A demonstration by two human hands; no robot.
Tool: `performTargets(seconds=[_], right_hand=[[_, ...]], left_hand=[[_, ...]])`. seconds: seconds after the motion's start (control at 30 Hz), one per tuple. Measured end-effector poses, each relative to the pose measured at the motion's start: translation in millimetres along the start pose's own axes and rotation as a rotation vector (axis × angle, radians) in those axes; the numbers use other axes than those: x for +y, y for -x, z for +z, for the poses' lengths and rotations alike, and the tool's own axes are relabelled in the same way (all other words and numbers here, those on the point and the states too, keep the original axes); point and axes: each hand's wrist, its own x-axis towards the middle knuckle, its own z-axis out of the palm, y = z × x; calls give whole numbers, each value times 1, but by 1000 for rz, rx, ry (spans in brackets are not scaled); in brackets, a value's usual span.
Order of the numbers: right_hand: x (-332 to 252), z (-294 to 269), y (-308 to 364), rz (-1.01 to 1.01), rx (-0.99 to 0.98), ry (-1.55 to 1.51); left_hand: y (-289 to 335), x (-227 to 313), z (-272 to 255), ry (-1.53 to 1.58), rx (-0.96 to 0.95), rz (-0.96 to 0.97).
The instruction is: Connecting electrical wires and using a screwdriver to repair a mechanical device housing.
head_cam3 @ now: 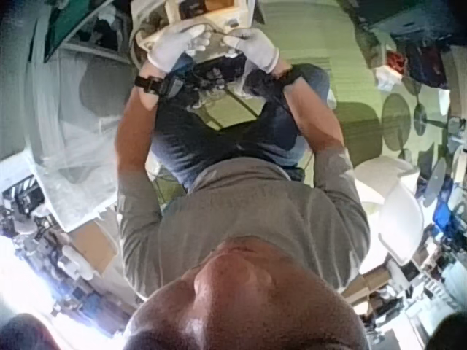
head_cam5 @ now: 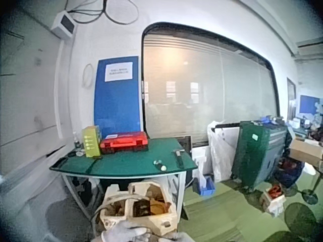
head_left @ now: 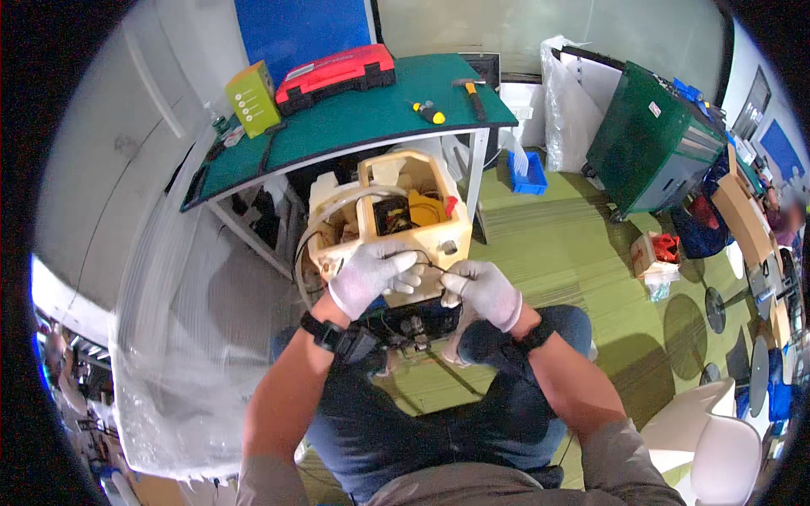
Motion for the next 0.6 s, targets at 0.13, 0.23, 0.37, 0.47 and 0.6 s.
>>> performTargets(seconds=[0.13,0.23,0.37,0.47,0.6], right_hand=[[-2,-6,-30,-57,-4,64],[-12,-6,-54,-18,-17,12],[-28,6,-74,54,7,-78],[-18,16,-84,46,62,-20],[-11,28,-90,47,50,46]], left_hand=[[-33,8,-6,93,32,107],[-52,21,-18,71,62,129],[-69,30,-54,-31,190,304],[-70,21,-69,88,239,269],[-59,13,-84,100,356,277]])
